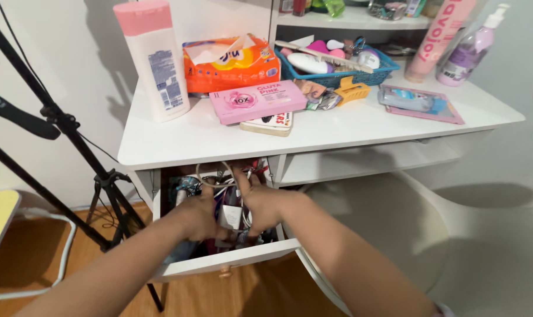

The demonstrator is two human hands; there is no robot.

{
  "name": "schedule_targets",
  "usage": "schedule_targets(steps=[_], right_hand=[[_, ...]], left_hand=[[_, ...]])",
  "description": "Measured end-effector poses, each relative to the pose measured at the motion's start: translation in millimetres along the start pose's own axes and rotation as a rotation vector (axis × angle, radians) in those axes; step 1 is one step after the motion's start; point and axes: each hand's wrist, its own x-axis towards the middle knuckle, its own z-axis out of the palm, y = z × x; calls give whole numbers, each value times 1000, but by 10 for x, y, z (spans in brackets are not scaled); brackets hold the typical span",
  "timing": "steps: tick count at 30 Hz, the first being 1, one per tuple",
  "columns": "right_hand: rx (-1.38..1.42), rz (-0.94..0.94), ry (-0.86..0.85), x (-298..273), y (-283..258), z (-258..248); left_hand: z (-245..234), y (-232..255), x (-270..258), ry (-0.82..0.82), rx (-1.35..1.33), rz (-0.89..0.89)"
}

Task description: The person sits on the floor and gathers small items like packets, a bracelet, and a tissue, placing them into a white drawer. They then open a second drawer and continue organizing various items including cables, a hairdryer, and a red mask.

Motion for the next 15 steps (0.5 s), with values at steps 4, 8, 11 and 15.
schedule_targets(steps=[4,8,11,15], right_hand=[[32,39,123,18,-34,51],[171,47,274,79,31,100],[293,4,329,104,24,189],[261,28,142,111,13,148]], left_hand=[[-4,24,-55,81,-76,-7],[-7,-7,-70,162,-178,36],[4,-37,-59,148,-208,31],[5,-86,-25,142,-188,35]])
